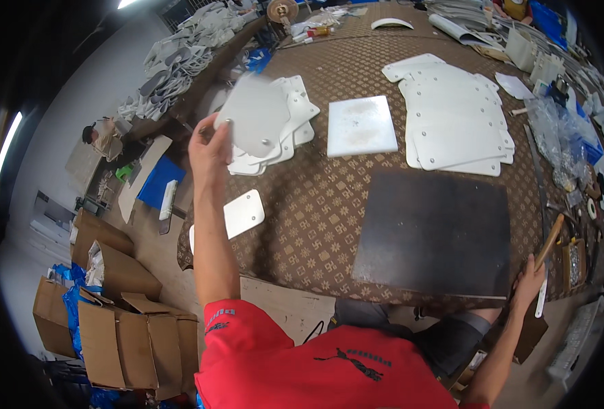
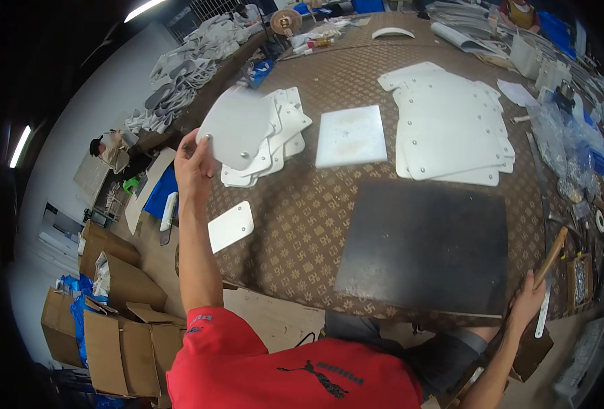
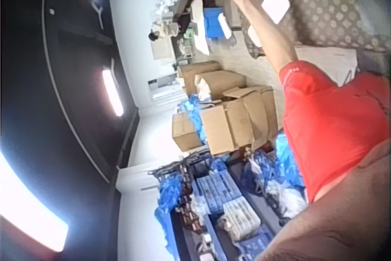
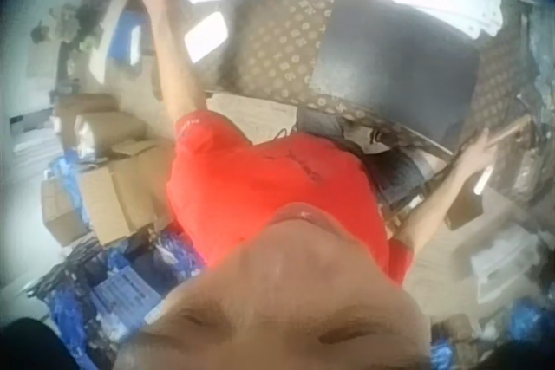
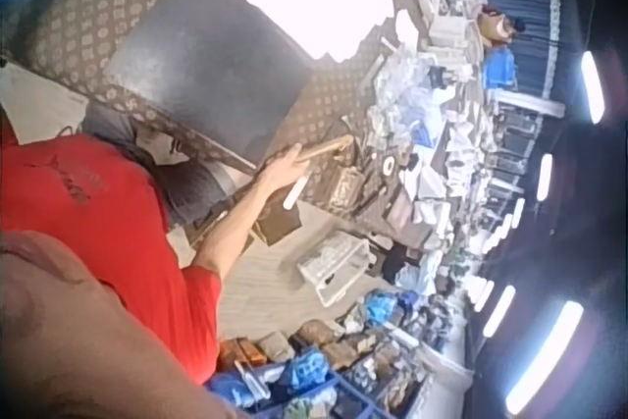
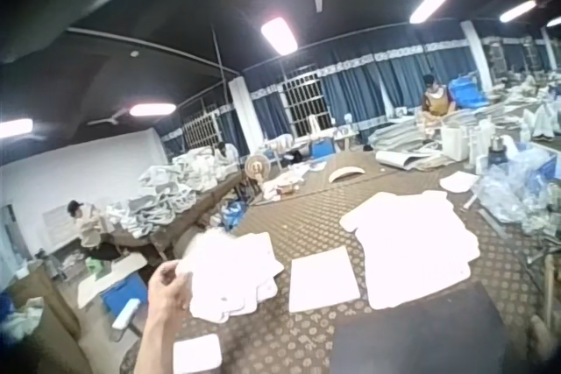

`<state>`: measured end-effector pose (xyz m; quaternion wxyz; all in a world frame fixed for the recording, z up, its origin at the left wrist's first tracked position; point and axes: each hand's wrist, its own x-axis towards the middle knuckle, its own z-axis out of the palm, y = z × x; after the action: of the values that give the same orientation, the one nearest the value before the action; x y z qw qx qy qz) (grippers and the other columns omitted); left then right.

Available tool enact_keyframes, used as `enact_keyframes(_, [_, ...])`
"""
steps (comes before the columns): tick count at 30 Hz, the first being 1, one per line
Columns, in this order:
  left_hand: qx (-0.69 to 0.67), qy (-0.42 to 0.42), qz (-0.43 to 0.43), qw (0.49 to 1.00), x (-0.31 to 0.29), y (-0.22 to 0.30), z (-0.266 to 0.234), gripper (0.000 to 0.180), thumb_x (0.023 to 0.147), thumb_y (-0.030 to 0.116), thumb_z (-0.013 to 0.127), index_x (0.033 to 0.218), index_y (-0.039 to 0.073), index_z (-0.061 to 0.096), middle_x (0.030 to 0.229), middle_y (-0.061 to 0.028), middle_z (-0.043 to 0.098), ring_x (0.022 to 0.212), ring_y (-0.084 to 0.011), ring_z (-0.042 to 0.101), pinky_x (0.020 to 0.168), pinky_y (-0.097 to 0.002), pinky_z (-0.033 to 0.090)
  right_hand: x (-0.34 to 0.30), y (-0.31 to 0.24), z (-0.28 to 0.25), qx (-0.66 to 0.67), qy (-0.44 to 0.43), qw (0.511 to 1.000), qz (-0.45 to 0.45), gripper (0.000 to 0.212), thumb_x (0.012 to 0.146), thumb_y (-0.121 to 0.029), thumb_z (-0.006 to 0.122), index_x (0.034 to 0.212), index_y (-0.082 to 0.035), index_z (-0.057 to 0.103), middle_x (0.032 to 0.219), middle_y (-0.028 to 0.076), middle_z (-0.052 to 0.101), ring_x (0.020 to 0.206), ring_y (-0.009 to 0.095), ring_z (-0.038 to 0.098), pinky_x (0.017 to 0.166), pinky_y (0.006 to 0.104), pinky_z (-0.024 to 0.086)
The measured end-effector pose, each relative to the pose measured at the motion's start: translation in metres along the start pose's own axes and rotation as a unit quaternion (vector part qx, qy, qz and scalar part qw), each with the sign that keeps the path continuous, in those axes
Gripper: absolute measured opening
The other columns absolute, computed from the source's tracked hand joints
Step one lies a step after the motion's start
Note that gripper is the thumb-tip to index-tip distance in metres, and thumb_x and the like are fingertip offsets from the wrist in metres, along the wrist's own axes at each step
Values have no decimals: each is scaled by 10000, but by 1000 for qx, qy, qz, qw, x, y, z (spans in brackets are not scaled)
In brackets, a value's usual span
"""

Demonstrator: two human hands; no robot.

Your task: Hammering metal rivets or snaps into white plastic panels on a factory workbench.

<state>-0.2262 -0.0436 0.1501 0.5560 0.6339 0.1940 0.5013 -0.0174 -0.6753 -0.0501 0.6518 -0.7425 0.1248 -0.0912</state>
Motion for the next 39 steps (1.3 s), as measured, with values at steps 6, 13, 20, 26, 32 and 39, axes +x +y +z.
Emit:
enact_keyframes(6, [-98,-238,-264,929,-105,-23,103,228,937,52,672,1157,-1,642,769,1,583,506,-37,409,429,-226,316,-5,-4,-3,3,12,1000,15,217,1015,-277,614,897,-147,487,587,-79,378,417,38,351,354,224,263])
enact_keyframes(13, [176,-346,-207,898,-195,-99,156,241,913,73,719,1128,-24,670,765,8,599,568,-76,482,510,-248,393,-16,-12,8,-53,3,998,-18,239,1018,-274,618,885,-128,482,599,-72,402,433,41,377,373,239,289])
enact_keyframes(20, [73,-273,-229,932,-185,-92,138,224,894,48,726,1104,-25,702,859,-31,671,747,-87,598,702,-232,480,-39,-28,4,-74,12,997,-23,269,1036,-311,594,881,-110,510,608,-62,414,447,35,374,383,224,298])
enact_keyframes(26, [40,-309,-166,936,-182,-84,158,200,884,46,737,1073,-17,718,919,-17,689,836,-85,628,808,-237,495,-95,-78,31,-84,-87,992,-36,274,1040,-308,591,875,-101,520,613,-61,429,458,25,373,392,216,294])
enact_keyframes(32, [90,-387,-126,909,-188,-91,165,190,851,35,742,1035,-11,735,926,-57,711,806,-118,650,791,-278,513,-146,-118,59,-145,-215,954,-152,234,1032,-270,605,902,-84,547,616,-56,453,461,17,373,389,210,282])
enact_keyframes(39, [99,-401,-116,903,-192,-90,165,187,862,73,745,1029,-11,733,911,-61,699,809,-131,655,780,-282,510,-158,-248,38,126,-208,924,-294,243,1041,-214,513,920,-9,564,637,10,474,509,39,392,481,169,284])
